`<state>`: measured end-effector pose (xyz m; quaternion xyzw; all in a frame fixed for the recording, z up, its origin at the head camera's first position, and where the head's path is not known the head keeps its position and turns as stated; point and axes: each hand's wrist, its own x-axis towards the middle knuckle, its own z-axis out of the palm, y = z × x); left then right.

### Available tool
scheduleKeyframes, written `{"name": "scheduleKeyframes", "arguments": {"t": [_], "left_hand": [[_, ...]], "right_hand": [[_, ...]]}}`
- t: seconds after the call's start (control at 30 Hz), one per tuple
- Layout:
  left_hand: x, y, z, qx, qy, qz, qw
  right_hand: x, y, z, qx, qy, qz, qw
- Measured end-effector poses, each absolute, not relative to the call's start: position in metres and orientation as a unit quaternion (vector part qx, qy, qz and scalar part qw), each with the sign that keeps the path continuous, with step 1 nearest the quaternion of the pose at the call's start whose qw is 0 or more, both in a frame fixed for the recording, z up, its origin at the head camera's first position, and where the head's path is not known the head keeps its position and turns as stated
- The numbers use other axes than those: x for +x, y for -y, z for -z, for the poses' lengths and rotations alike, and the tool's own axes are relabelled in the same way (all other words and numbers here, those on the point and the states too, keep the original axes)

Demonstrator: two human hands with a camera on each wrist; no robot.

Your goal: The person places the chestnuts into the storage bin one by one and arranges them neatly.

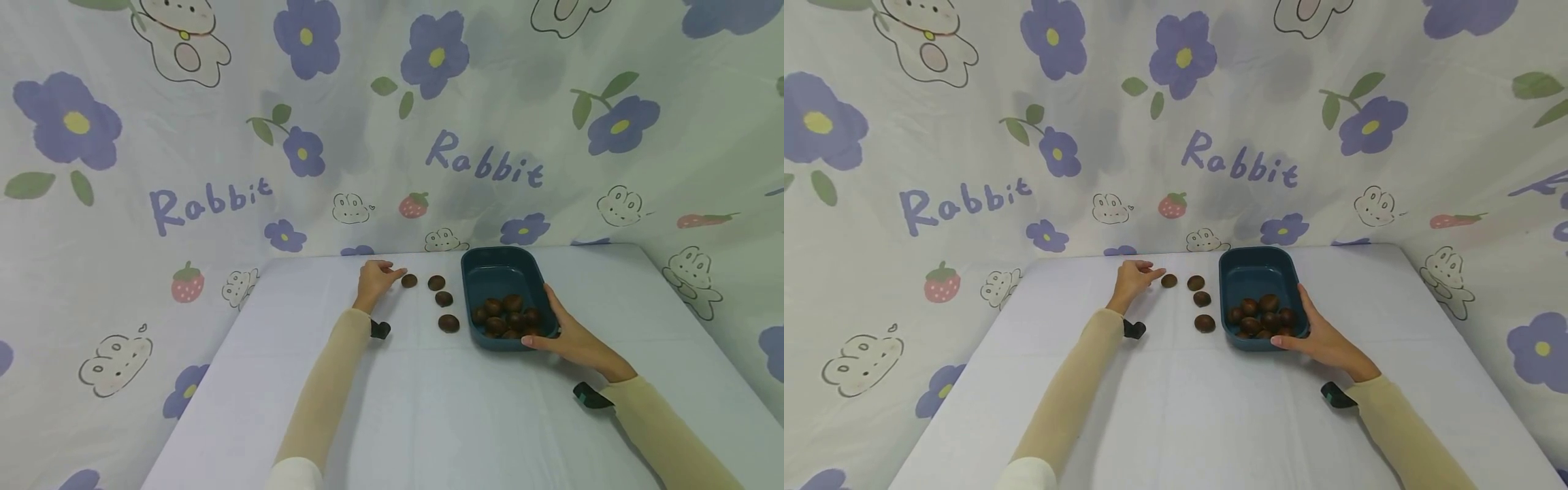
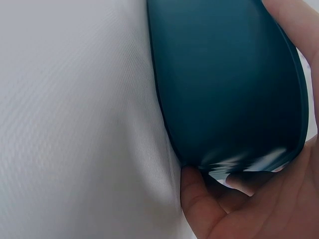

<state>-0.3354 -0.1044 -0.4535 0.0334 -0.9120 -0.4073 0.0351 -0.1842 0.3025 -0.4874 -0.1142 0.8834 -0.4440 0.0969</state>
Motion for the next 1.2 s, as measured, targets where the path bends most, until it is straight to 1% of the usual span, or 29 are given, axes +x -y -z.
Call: {"name": "scheduleKeyframes", "arguments": {"t": [0.23, 0.47, 1.0, 1.2], "left_hand": [[-0.334, 0.101, 0.455, 0.032, 0.924, 0.381, 0.002], [-0.332, 0.092, 0.457, 0.028, 0.934, 0.357, -0.014], [-0.332, 0.073, 0.458, 0.025, 0.947, 0.319, 0.006], [-0.335, 0.072, 0.462, 0.011, 0.951, 0.308, 0.010]], "right_hand": [[-0.182, -0.302, 0.483, -0.112, -0.881, 0.448, 0.101], [-0.182, -0.302, 0.484, -0.112, -0.882, 0.446, 0.101], [-0.182, -0.302, 0.483, -0.113, -0.884, 0.443, 0.099], [-0.184, -0.304, 0.487, -0.110, -0.884, 0.444, 0.101]]}}
